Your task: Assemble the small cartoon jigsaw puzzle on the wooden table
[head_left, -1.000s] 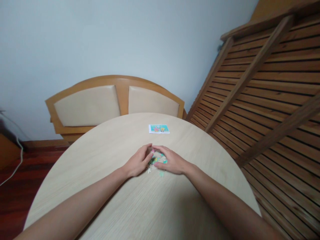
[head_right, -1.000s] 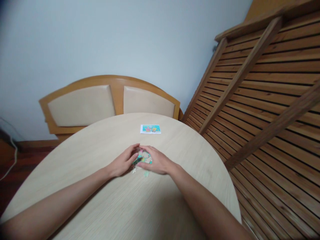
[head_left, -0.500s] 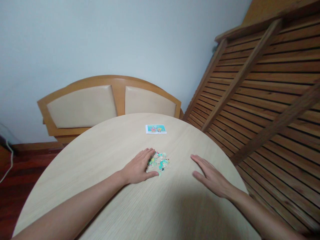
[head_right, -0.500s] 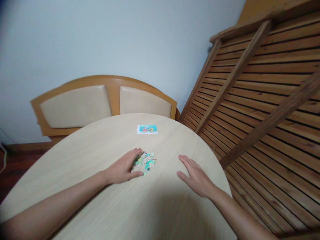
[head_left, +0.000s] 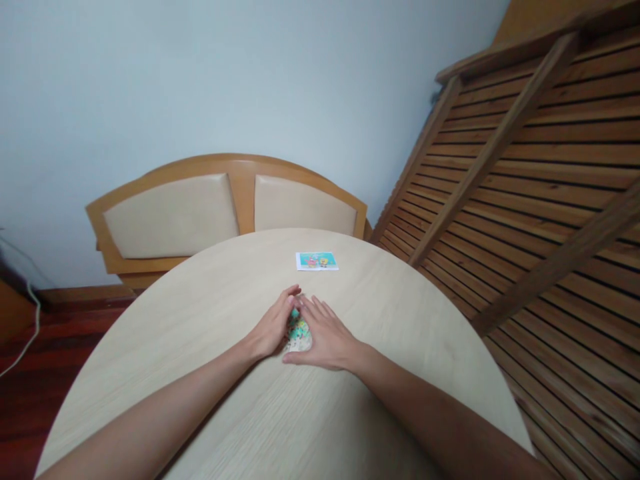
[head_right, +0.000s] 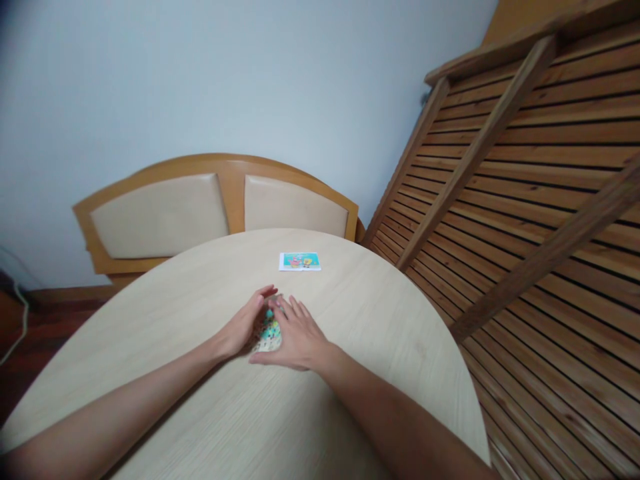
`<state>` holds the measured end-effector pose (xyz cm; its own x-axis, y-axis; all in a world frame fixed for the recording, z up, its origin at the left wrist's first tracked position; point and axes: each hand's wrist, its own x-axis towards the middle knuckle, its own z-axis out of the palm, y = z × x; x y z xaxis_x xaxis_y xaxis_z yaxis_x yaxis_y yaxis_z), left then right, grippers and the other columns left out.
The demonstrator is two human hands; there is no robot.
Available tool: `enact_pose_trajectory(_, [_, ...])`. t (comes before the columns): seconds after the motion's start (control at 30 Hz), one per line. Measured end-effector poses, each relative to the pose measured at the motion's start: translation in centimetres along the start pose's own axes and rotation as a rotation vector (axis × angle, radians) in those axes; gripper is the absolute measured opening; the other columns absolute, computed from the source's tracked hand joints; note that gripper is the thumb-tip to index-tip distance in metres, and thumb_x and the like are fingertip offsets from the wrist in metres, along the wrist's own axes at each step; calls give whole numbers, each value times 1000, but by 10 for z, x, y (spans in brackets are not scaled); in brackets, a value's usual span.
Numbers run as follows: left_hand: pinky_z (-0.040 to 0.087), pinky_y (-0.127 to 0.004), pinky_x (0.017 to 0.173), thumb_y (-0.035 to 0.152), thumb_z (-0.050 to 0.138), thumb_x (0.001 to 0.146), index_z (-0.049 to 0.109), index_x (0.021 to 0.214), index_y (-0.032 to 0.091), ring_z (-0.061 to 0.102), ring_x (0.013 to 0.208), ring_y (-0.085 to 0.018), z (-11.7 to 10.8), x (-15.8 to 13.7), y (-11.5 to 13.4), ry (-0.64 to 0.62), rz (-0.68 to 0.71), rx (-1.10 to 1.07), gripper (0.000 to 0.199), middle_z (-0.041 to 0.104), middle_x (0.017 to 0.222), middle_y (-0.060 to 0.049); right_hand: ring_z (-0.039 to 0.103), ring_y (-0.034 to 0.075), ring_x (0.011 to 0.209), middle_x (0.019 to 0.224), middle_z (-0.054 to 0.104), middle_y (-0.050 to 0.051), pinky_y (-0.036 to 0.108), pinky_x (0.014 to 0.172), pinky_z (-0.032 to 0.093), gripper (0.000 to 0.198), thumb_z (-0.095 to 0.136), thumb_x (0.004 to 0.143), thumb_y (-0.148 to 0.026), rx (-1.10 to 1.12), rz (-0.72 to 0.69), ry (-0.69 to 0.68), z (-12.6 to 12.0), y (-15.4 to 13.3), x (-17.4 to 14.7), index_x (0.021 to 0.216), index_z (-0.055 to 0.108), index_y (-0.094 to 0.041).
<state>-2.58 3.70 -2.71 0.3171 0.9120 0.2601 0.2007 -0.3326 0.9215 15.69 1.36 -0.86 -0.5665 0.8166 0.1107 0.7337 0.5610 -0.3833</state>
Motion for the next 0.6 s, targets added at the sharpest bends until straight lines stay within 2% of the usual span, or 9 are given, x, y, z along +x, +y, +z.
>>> enact_pose_trajectory(0.07, [32,-43,119,61,22,102,45,141,20,47,138,-24,-3,8,-9,116,-6,-111,60,50,149,-13,17,41,150,161,29,19,56,122,15,110,65,73,-77,9,-2,70,11,-13,15,154,33,-10])
enact_pose_trajectory(0.17, [40,-44,114,65,22,99,54,127,17,58,127,-25,-17,23,-20,315,-29,-130,65,64,131,-15,28,41,145,153,41,20,57,120,20,89,70,76,-66,29,-3,145,21,-29,39,143,47,-12])
enact_pose_trajectory(0.23, [45,-44,108,67,21,97,58,119,15,63,120,-26,-34,33,-26,454,-68,-93,67,68,122,-16,37,37,140,145,49,18,54,118,25,71,72,80,-55,60,-43,181,24,-36,56,135,53,-14])
enact_pose_trajectory(0.33, [44,-48,107,67,14,96,58,113,13,64,116,-28,-60,41,-30,564,-98,-37,72,68,119,-18,51,30,126,130,59,15,47,111,37,46,69,86,-41,153,-82,214,23,-37,79,124,59,-16])
enact_pose_trajectory(0.4, [44,-51,106,66,10,96,59,109,14,64,115,-30,-71,40,-30,593,-114,17,73,68,117,-20,55,26,122,125,62,14,42,108,41,42,68,89,-39,255,-121,228,21,-29,88,123,59,-15])
enact_pose_trajectory(0.47, [42,-54,107,66,13,96,61,108,14,62,117,-32,-70,34,-26,575,-114,81,71,68,118,-20,57,23,120,125,63,13,38,107,42,35,60,95,-38,368,-124,274,16,-15,89,123,59,-16])
enact_pose_trajectory(0.53, [38,-53,110,67,35,94,64,114,17,58,123,-33,-60,24,-18,504,-96,152,61,66,125,-17,60,21,117,125,65,12,37,106,44,31,49,101,-37,443,-31,337,8,0,79,122,60,-17])
enact_pose_trajectory(0.6, [31,-53,115,63,59,86,64,124,19,51,131,-35,-44,13,-8,391,-54,242,59,62,134,-15,60,22,120,128,64,12,41,108,43,36,41,103,-39,440,33,361,-2,15,59,126,60,-18])
